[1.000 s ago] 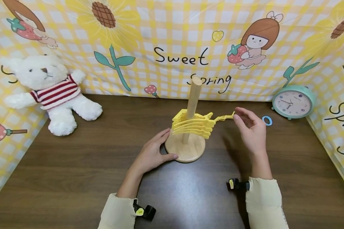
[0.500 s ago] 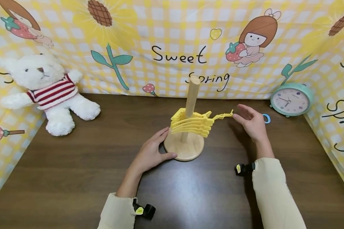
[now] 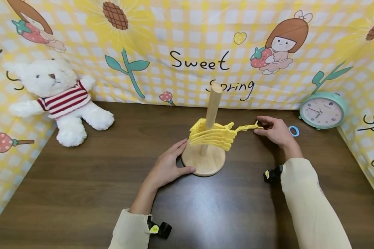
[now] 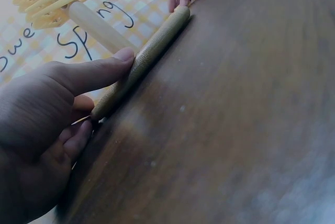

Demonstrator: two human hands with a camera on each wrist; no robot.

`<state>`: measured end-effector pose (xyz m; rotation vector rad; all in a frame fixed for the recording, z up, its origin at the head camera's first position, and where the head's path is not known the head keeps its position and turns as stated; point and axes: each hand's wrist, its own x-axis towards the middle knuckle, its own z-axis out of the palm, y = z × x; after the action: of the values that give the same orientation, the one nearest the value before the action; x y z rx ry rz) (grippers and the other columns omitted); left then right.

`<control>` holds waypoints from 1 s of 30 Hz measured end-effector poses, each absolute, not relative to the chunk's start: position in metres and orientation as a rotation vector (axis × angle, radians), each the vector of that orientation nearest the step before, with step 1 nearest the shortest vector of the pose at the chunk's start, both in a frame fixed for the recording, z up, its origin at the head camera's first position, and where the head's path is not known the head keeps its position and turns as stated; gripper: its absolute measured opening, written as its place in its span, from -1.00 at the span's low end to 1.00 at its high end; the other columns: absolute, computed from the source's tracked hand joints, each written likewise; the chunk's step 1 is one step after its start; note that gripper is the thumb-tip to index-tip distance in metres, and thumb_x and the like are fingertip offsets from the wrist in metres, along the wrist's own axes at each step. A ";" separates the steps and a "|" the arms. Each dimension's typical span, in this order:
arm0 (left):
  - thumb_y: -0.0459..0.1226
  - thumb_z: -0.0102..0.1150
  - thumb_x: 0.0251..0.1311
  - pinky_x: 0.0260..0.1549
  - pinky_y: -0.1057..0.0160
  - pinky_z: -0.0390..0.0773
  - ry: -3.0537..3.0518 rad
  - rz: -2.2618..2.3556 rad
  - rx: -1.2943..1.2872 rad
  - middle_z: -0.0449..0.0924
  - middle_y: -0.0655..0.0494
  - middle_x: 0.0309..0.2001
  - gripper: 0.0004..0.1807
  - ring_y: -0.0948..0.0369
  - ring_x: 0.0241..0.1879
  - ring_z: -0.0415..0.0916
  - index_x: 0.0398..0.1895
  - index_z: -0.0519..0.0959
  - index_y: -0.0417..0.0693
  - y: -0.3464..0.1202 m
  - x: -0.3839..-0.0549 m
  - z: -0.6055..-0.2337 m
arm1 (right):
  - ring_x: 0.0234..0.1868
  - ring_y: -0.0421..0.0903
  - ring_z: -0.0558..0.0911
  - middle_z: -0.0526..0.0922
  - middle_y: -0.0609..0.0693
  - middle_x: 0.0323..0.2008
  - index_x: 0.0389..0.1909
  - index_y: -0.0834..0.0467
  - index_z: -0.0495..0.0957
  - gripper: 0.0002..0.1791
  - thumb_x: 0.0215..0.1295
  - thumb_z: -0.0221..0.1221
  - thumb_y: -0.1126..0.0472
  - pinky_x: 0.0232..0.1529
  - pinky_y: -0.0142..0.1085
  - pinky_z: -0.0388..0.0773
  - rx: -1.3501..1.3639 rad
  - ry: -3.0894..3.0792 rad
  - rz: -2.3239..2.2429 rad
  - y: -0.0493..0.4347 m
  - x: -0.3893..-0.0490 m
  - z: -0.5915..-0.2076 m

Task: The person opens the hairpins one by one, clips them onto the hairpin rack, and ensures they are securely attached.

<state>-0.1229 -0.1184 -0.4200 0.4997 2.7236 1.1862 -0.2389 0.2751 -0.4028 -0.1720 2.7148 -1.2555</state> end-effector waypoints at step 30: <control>0.03 0.52 0.09 0.43 -0.08 0.16 2.721 1.216 0.514 0.13 0.05 0.57 0.05 0.07 0.53 0.06 0.55 0.20 -0.20 -0.118 -0.123 -0.421 | -0.16 -0.26 0.59 0.65 0.03 -0.11 0.14 0.30 0.60 -0.47 0.29 0.40 0.03 -0.20 -0.51 0.52 -0.091 2.730 -1.422 0.269 -0.231 -0.396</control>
<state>-0.1232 -0.1178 -0.4213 0.5142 2.7211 1.2159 -0.2313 0.2685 -0.3959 -0.0908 2.7299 -1.4217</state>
